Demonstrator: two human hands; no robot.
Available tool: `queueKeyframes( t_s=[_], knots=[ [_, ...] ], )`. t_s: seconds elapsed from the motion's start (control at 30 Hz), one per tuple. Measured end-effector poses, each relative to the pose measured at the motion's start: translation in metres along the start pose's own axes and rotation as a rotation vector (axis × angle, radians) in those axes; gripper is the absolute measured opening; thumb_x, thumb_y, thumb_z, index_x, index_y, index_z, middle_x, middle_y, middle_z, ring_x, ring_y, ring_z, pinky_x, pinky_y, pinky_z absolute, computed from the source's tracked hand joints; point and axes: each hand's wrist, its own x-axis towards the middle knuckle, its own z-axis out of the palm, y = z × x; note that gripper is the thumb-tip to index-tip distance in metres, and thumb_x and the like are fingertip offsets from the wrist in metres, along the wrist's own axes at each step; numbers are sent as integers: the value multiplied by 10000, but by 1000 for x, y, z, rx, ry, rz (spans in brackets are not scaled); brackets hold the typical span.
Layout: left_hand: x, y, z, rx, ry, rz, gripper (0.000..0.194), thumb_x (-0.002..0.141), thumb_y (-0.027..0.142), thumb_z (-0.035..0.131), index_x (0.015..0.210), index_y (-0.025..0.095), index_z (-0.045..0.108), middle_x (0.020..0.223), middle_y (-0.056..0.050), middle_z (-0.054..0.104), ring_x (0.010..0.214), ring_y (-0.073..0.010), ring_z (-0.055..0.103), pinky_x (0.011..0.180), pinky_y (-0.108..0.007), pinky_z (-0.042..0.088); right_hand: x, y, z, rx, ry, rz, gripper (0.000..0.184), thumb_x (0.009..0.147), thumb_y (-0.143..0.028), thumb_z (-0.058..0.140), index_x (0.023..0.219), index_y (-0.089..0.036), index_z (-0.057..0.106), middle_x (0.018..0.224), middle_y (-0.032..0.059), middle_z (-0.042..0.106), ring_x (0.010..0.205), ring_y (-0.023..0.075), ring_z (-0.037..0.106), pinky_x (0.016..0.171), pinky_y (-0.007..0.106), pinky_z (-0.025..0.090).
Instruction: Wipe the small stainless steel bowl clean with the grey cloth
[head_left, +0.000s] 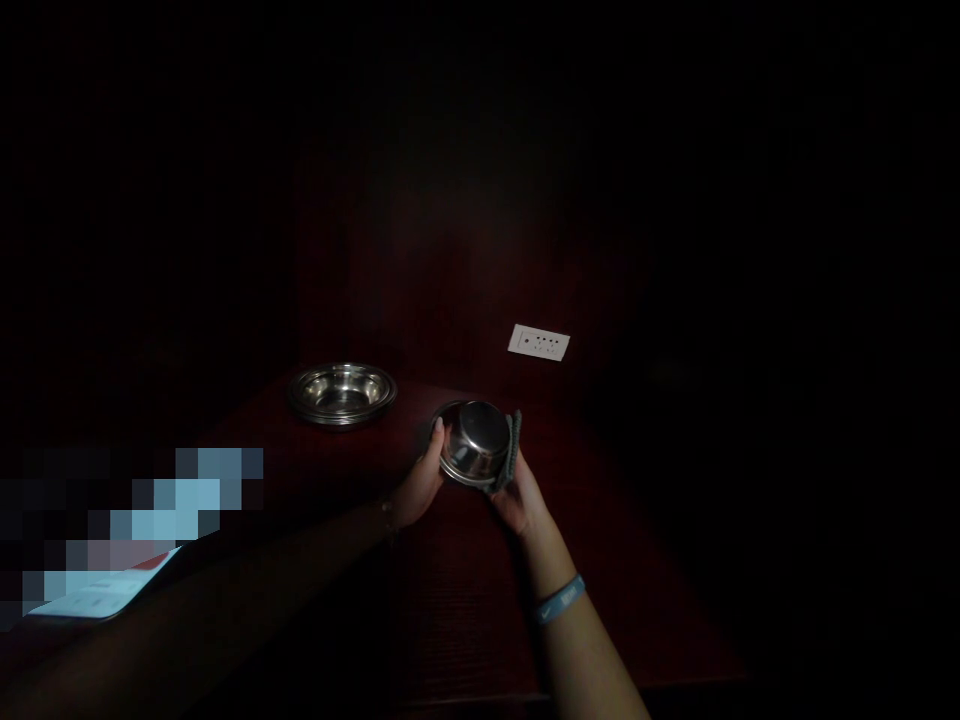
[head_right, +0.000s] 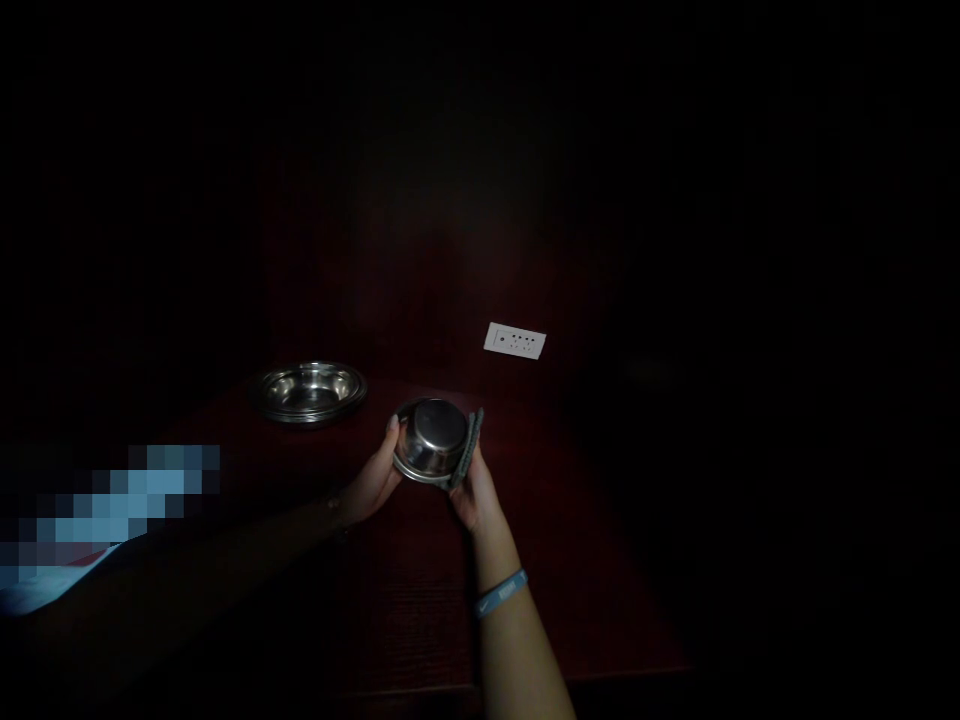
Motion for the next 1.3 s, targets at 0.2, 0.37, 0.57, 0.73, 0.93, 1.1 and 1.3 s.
queueKeyframes(
  t_s=[0.2, 0.37, 0.57, 0.73, 0.93, 1.1, 1.3],
  knots=[
    [-1, -4, -3, 23, -34, -31, 285, 907, 287, 549, 1126, 168, 686, 1126, -87, 722, 1257, -205, 541, 1116, -295, 333, 6, -5, -1, 120, 77, -136, 336, 920, -419, 477, 1008, -177, 692, 1160, 63, 695, 1212, 213, 565, 1048, 352, 445],
    [5, 0, -6, -9, 13, 14, 247, 888, 262, 563, 1055, 144, 702, 1106, -80, 729, 1193, -206, 586, 1105, -295, 344, 9, -4, -3, 54, 88, -213, 353, 887, -422, 527, 1115, -185, 655, 1212, 72, 670, 1248, 213, 539, 1083, 363, 412],
    [13, 3, -10, -57, 71, -77, 295, 928, 321, 467, 928, 136, 697, 965, -77, 755, 1070, -225, 651, 1097, -356, 370, 12, 4, -6, -81, 89, -152, 384, 879, -480, 511, 1088, -198, 666, 1195, 72, 681, 1240, 218, 550, 1102, 384, 392],
    [18, -2, -16, -58, 131, -86, 302, 942, 330, 450, 959, 133, 678, 973, -82, 752, 1035, -220, 669, 1056, -350, 421, 14, 5, -11, -109, 64, -116, 421, 870, -523, 517, 1095, -202, 670, 1208, 64, 677, 1208, 227, 579, 1084, 406, 413],
    [23, -3, -21, -62, 171, -3, 306, 942, 355, 457, 960, 144, 677, 993, -78, 753, 1011, -211, 681, 982, -321, 483, 10, 6, -3, -154, 17, -140, 481, 899, -568, 441, 1131, -218, 674, 1209, 45, 678, 1240, 202, 555, 1101, 370, 399],
    [23, 0, -21, -63, 222, 72, 414, 971, 401, 358, 989, 137, 677, 996, -91, 754, 1061, -206, 666, 1003, -314, 468, 9, 9, 1, -146, -27, -108, 502, 898, -586, 433, 1160, -224, 664, 1150, 43, 707, 1223, 199, 569, 1070, 399, 428],
    [22, 3, -17, -128, 274, 23, 468, 981, 411, 292, 1196, 149, 615, 1030, -85, 751, 1076, -221, 664, 1018, -366, 464, 9, 13, 2, -133, -35, -95, 509, 899, -543, 479, 1190, -159, 641, 1141, 85, 706, 1142, 210, 627, 1094, 428, 393]
  ],
)
